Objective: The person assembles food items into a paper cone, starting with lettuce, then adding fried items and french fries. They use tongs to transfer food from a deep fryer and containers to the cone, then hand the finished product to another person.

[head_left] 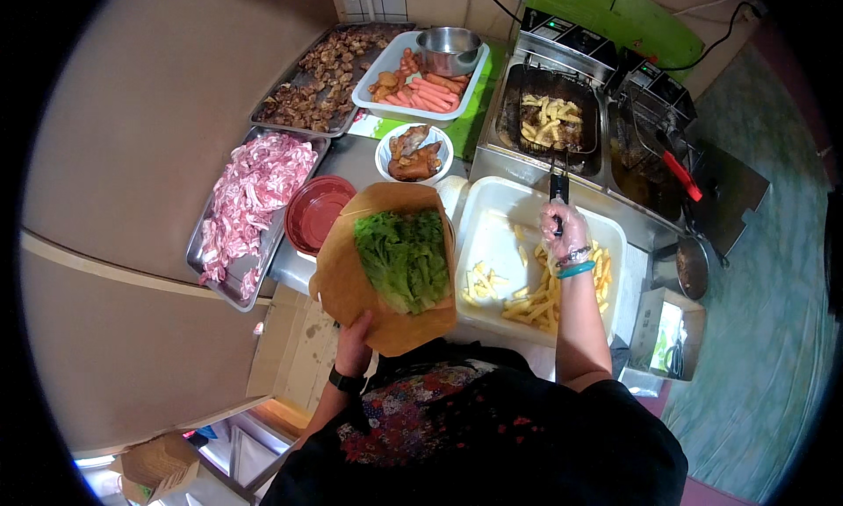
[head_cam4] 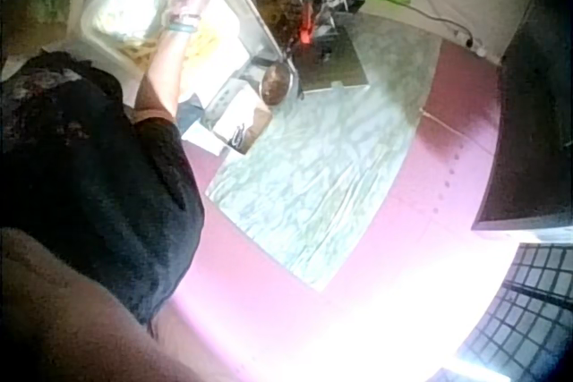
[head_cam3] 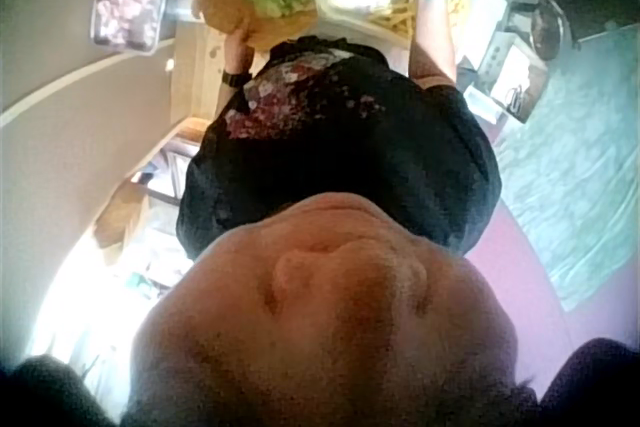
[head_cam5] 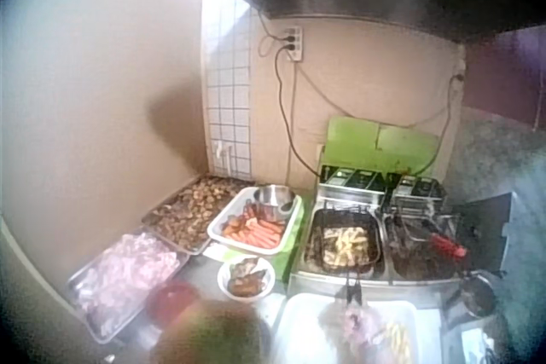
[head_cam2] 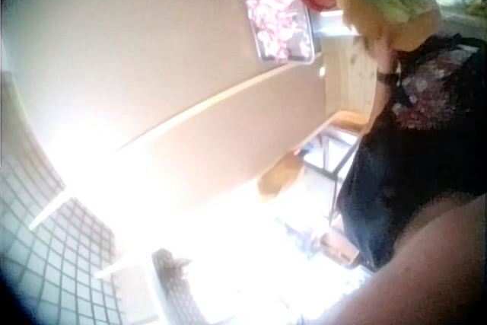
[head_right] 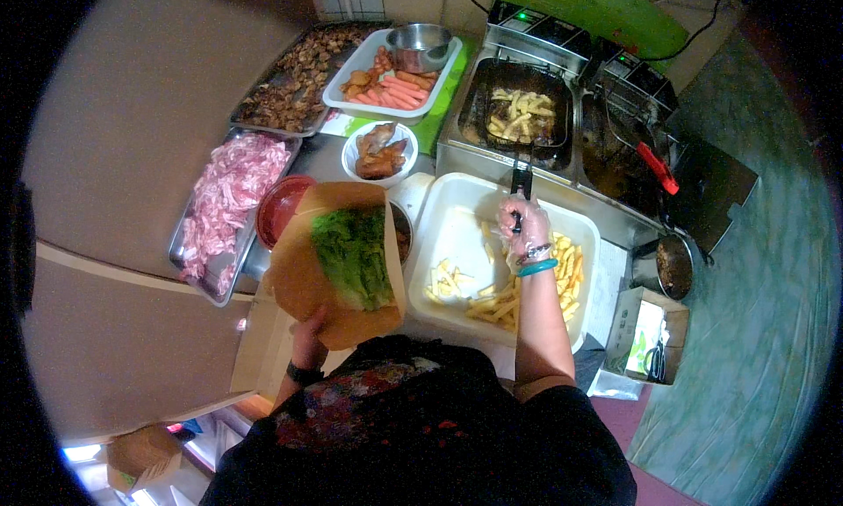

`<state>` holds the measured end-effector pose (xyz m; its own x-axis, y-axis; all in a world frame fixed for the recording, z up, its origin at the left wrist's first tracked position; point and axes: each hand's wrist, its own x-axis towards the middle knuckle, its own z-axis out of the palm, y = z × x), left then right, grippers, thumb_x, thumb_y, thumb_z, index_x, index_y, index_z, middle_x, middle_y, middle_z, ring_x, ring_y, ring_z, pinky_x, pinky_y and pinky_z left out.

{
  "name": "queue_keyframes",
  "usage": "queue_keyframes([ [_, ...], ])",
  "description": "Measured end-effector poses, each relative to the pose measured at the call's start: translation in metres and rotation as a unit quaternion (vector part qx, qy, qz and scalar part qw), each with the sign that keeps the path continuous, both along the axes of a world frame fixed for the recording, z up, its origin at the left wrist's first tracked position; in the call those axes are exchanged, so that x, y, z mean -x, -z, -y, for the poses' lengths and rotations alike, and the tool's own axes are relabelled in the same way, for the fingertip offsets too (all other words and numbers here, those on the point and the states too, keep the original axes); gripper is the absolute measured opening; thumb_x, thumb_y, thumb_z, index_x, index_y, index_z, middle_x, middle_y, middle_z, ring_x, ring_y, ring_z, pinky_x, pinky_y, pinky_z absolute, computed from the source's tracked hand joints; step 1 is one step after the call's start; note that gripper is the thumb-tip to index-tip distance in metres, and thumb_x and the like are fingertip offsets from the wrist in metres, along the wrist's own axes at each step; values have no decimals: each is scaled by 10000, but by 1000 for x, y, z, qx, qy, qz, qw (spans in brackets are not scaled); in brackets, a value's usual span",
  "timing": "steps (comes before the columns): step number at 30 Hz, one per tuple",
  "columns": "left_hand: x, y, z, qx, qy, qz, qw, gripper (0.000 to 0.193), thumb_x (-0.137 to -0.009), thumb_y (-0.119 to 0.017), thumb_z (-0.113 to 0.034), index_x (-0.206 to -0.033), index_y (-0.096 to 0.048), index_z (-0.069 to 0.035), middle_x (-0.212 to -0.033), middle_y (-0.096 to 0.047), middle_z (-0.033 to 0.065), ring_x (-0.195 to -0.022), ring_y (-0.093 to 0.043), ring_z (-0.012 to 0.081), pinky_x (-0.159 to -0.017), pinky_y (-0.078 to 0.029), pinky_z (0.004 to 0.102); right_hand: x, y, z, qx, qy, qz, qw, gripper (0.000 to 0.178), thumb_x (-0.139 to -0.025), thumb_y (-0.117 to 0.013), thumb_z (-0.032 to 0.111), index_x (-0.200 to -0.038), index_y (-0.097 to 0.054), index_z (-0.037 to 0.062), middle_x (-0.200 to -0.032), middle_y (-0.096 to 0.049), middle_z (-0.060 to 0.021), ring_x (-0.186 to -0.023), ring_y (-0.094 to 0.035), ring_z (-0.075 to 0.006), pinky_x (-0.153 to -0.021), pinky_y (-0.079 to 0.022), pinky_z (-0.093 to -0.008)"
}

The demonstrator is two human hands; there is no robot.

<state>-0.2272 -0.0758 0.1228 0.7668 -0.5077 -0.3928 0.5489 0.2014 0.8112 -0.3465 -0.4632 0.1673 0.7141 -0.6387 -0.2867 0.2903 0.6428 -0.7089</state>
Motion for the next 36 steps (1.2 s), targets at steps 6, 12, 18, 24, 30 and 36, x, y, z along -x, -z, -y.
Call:
queue_keyframes([
  [6,2,4,-3,11,10,-2,1000,375,-818,-526,-145,-1140,-433,22,-1073,-534,109,-963,-533,270,-844,-430,382,0,0,18,-75,-45,25,996,81,-757,-505,101,-735,-472,31,-568,-410,-4,-452,-368,-85,-374,-283,-195],
  [12,0,10,-1,22,5,8,1000,361,-822,-494,-132,-1141,-439,28,-1076,-535,120,-979,-527,274,-872,-413,381,4,7,31,-93,-64,97,989,274,-867,-437,217,-998,-469,-22,-771,-534,-92,-577,-496,-127,-455,-403,-198],
  [18,3,5,-2,26,3,-4,1000,360,-823,-488,-118,-1153,-427,13,-1097,-523,113,-997,-514,270,-877,-409,384,2,1,7,-117,100,33,988,512,-908,-242,443,-1086,-453,11,-1060,-546,-202,-765,-591,-222,-512,-471,-239],
  [24,6,-4,0,15,10,-9,1000,337,-851,-459,-123,-1157,-425,15,-1123,-506,93,-1017,-504,201,-866,-408,310,21,11,-35,-20,107,-79,991,357,-916,-337,320,-1083,-447,24,-822,-591,-112,-647,-581,-184,-534,-488,-265],
  [30,6,-4,-2,-5,24,33,999,330,-848,-464,-130,-1138,-439,25,-1103,-517,95,-1006,-511,204,-855,-417,312,32,16,-104,167,-96,-211,958,284,-876,-452,196,-1094,-475,17,-773,-572,-62,-590,-538,-104,-492,-447,-216],
  [36,10,-16,6,-10,-15,-6,1000,364,-810,-507,-130,-1122,-448,50,-1078,-531,121,-968,-533,257,-845,-430,369,48,64,-120,484,-159,-309,803,291,-821,-455,181,-1048,-558,31,-940,-612,-145,-764,-603,-236,-669,-493,-324],
])
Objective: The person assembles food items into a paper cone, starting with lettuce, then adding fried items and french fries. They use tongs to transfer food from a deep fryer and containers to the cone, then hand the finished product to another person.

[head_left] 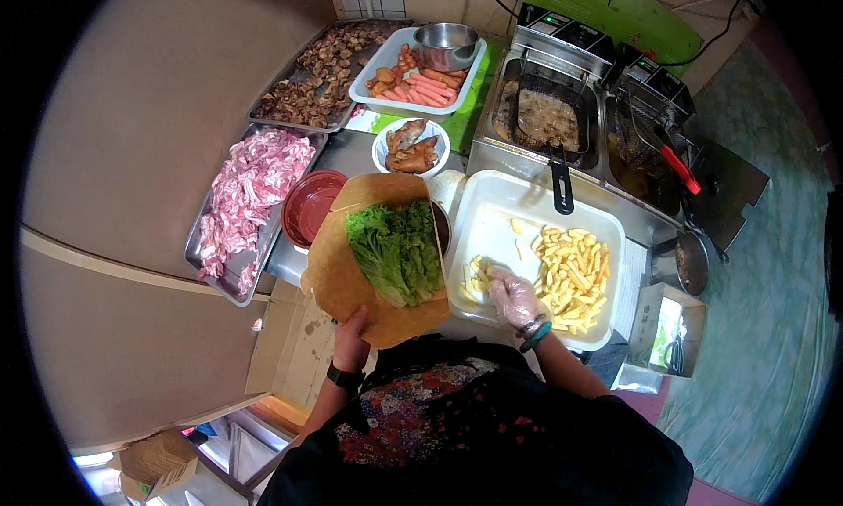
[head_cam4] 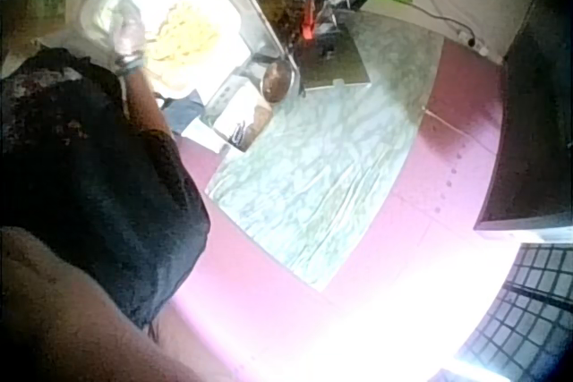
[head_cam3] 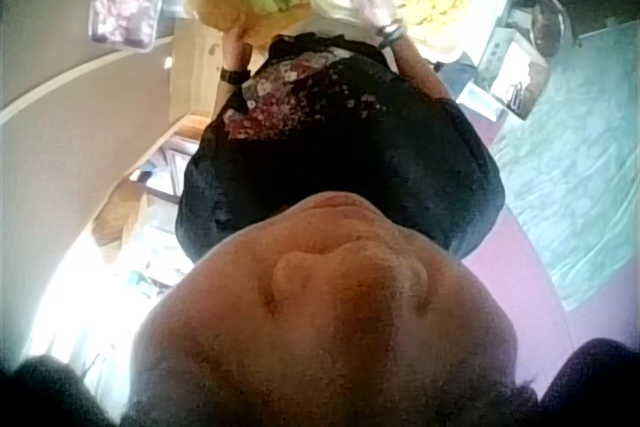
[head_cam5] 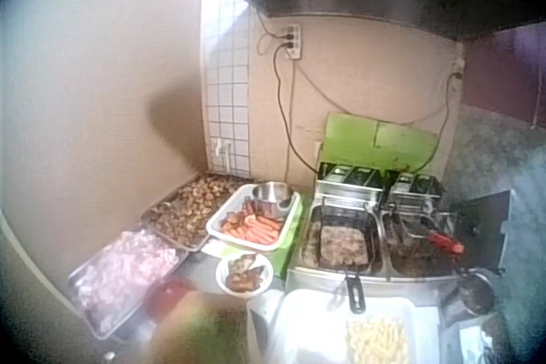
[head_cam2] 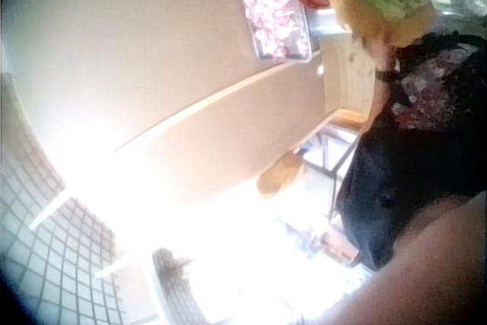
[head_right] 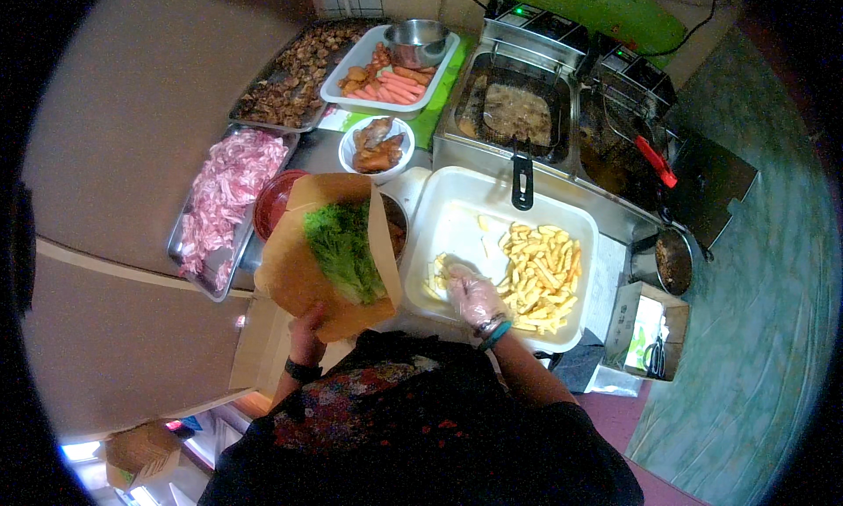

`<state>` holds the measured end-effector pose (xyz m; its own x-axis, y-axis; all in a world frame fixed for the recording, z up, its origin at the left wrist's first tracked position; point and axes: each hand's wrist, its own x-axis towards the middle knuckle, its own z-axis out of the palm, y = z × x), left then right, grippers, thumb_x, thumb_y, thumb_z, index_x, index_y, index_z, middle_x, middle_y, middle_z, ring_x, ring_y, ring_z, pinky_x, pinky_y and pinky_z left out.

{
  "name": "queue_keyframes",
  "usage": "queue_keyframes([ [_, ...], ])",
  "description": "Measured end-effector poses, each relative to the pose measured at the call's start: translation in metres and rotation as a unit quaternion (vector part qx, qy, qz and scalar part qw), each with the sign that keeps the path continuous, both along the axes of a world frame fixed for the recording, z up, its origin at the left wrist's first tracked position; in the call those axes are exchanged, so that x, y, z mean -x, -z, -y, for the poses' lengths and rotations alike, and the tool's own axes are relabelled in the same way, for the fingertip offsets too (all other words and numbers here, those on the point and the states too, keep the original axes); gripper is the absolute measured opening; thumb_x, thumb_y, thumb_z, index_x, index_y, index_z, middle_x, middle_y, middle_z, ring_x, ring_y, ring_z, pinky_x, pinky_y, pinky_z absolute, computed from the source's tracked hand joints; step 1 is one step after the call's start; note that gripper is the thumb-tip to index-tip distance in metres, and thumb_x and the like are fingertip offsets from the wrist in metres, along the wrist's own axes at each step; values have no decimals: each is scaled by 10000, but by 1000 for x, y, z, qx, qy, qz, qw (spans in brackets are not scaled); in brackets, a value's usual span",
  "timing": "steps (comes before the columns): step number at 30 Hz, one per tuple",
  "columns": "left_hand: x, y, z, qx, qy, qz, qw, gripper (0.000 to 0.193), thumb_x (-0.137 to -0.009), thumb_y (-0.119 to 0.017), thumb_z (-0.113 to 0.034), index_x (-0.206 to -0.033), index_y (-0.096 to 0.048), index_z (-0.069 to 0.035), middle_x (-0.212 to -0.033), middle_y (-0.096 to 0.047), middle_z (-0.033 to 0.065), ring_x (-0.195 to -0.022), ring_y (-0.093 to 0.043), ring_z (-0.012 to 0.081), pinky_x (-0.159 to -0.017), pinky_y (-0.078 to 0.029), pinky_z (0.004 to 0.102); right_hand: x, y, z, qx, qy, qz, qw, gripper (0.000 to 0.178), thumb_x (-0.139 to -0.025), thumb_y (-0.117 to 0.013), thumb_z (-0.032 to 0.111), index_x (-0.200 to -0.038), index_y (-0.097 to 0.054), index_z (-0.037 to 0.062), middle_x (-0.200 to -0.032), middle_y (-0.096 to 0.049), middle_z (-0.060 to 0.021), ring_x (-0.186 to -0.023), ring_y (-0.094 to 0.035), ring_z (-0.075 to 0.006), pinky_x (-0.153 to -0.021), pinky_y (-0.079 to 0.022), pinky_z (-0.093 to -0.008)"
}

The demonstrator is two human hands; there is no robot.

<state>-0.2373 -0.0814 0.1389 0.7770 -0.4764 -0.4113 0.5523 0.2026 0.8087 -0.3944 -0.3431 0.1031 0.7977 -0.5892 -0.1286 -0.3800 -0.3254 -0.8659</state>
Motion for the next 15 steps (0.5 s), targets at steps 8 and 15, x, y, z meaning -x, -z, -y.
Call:
queue_keyframes([
  [8,1,5,-2,-7,2,25,1000,358,-808,-510,-116,-1108,-452,71,-1053,-541,133,-944,-545,256,-831,-442,366,-6,-10,-10,254,-108,5,961,326,-793,-484,224,-1066,-535,54,-816,-603,-180,-727,-583,-348,-655,-467,-421],
  [15,6,-2,3,18,-25,21,999,351,-814,-513,-117,-1117,-449,48,-1072,-535,120,-965,-533,258,-840,-437,374,-6,-18,-15,250,-115,-24,961,334,-787,-486,236,-1059,-532,48,-867,-594,-187,-726,-585,-338,-641,-474,-428],
])
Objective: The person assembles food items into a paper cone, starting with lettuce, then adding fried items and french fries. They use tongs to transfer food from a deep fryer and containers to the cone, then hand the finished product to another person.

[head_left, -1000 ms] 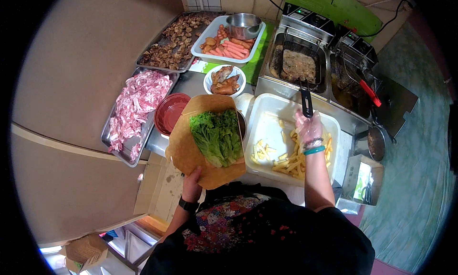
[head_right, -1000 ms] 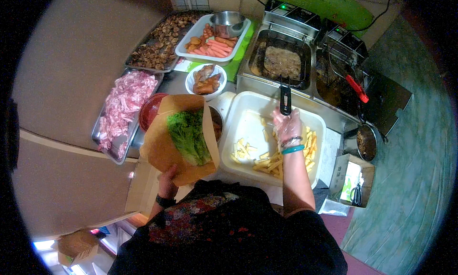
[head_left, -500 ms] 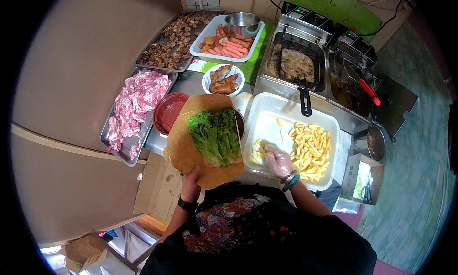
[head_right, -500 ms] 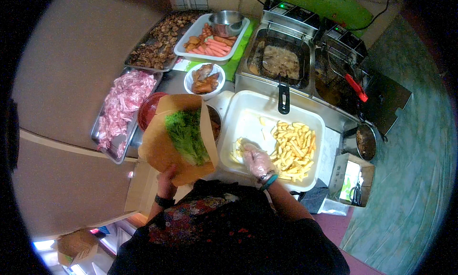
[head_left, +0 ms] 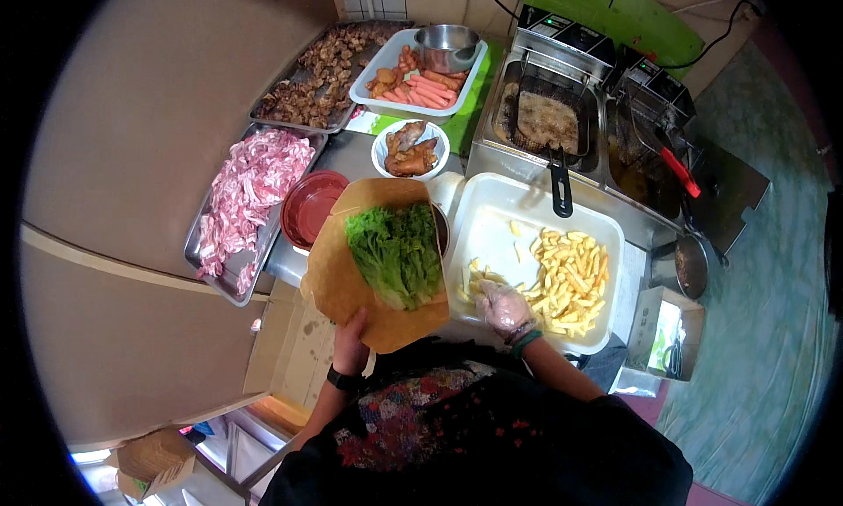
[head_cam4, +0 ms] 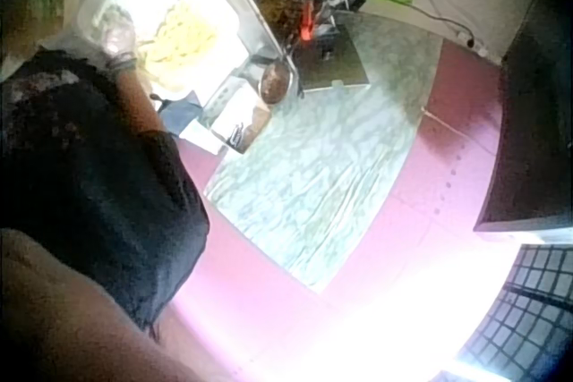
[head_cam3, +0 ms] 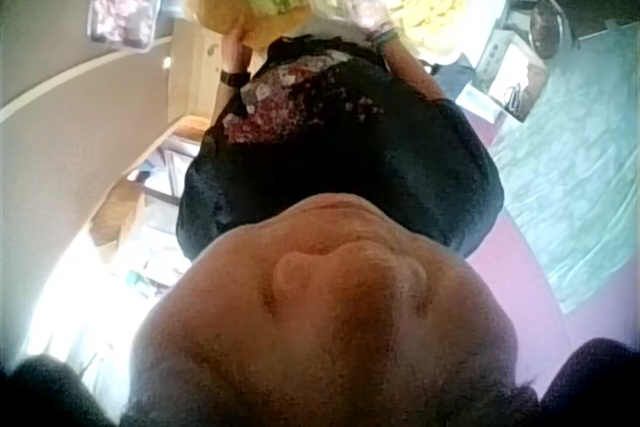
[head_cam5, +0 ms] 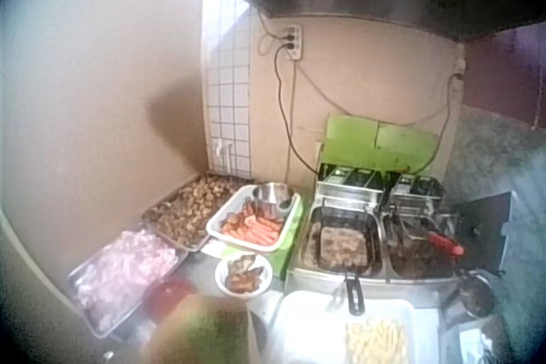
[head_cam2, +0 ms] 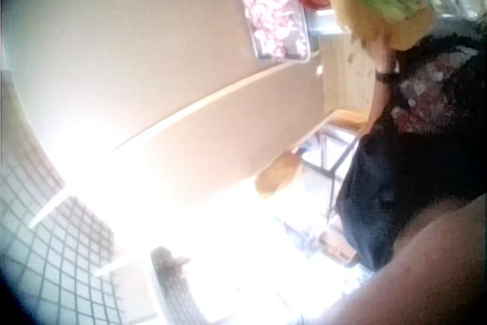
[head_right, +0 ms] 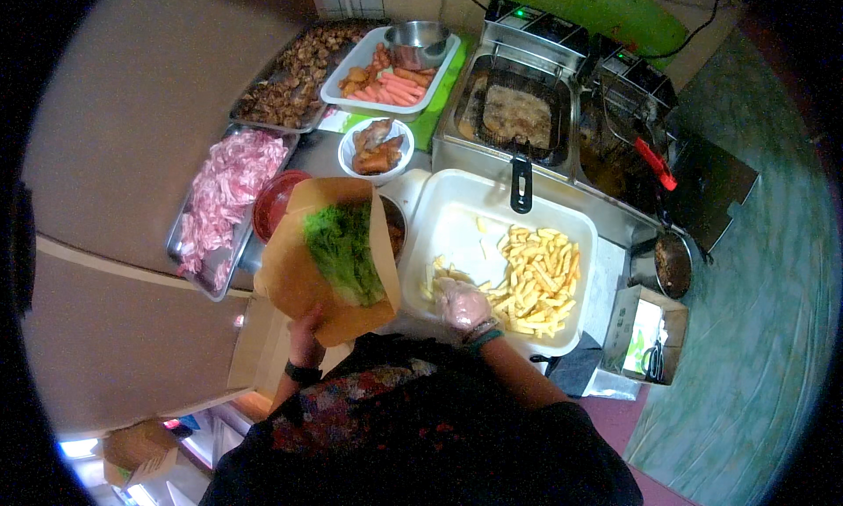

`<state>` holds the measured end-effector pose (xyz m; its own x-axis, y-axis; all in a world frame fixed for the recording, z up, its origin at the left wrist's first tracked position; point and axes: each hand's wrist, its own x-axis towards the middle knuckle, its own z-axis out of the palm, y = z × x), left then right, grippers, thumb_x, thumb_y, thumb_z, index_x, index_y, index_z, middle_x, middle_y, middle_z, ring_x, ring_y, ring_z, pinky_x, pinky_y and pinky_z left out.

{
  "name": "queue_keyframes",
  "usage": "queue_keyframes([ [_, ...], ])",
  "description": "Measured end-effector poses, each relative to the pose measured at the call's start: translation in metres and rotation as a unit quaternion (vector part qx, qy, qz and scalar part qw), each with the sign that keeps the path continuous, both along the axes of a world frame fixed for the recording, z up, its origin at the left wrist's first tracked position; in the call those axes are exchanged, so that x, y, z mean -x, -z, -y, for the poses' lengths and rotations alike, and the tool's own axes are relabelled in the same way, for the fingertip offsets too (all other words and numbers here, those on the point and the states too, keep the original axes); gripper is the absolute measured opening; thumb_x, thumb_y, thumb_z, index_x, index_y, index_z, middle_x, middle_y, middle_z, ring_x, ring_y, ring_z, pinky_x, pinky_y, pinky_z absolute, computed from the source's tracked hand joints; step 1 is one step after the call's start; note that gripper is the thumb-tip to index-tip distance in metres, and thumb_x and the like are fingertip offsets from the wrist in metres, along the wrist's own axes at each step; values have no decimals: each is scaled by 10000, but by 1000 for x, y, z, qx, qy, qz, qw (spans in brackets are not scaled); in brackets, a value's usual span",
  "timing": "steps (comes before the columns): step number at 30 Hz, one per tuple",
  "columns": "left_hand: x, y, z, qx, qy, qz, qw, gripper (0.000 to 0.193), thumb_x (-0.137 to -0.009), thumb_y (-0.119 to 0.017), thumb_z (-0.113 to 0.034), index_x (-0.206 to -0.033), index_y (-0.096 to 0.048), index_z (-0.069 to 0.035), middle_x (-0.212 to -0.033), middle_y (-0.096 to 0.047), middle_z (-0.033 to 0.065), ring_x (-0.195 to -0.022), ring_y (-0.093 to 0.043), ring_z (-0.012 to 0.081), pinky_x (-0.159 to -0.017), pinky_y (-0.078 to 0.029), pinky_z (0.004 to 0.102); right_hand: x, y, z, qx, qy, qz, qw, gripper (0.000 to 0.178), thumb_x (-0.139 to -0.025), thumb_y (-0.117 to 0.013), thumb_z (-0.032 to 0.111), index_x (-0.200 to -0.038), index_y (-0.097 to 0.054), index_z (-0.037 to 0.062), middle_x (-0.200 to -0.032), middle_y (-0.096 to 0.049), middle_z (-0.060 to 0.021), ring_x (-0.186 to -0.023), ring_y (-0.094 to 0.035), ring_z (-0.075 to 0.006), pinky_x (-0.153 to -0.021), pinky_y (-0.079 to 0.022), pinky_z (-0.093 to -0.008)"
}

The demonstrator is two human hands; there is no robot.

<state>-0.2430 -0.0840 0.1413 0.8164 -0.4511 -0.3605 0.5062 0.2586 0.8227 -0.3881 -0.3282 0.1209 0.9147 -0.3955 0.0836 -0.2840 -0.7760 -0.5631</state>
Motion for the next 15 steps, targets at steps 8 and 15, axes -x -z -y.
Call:
queue_keyframes([
  [8,-2,15,-9,-22,43,13,999,346,-823,-508,-140,-1120,-447,25,-1067,-536,120,-961,-534,259,-833,-439,374,2,3,2,23,-2,-66,998,346,-801,-452,272,-1113,-515,137,-1010,-598,-94,-936,-568,-230,-769,-492,-356],
  [15,3,4,-4,-2,38,-23,999,346,-828,-505,-148,-1128,-444,15,-1069,-537,111,-963,-533,261,-832,-439,374,2,3,0,38,7,-29,999,347,-801,-452,274,-1076,-528,77,-909,-601,-160,-824,-579,-309,-712,-476,-407],
])
